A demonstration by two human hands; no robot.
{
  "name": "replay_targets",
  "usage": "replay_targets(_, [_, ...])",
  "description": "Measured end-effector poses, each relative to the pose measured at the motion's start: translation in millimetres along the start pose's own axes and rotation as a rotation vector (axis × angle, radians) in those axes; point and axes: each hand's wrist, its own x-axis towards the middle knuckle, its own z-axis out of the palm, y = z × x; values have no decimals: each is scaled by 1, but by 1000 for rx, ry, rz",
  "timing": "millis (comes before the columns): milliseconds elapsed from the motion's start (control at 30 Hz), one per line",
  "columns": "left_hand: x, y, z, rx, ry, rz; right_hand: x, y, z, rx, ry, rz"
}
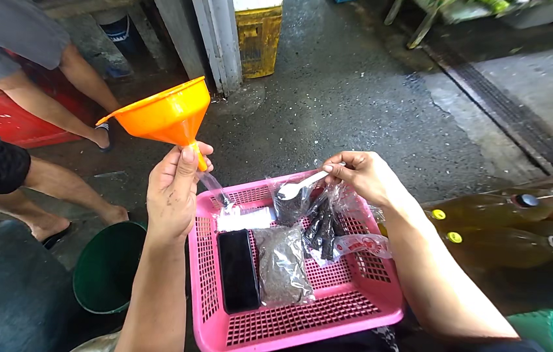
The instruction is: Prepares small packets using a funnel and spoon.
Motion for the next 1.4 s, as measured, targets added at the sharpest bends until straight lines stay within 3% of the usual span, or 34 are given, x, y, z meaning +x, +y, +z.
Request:
replay_targets(267, [-10, -10, -3, -40, -58, 10, 2, 3, -14, 165, 59, -46])
replay_targets(400, [-27, -27, 0, -69, 10, -32, 3, -6, -24, 196, 101, -60])
replay_targets(667, [-47, -42, 12, 52, -28, -132, 10, -60, -56, 336, 93, -248])
replay_targets(800, [-46, -49, 14, 266, -136, -118, 7, -91, -66, 254, 93, -413])
replay_targets(1000, [-45, -48, 22, 228, -185, -64, -20, -126, -44, -166, 83, -606])
replay_targets(1200, [-45, -44, 20, 178, -168, -61, -33, -116, -47, -186, 159, -634])
replay_targets(1400, [-46, -42, 17, 59, -144, -80, -31, -77, -62, 33, 333, -534])
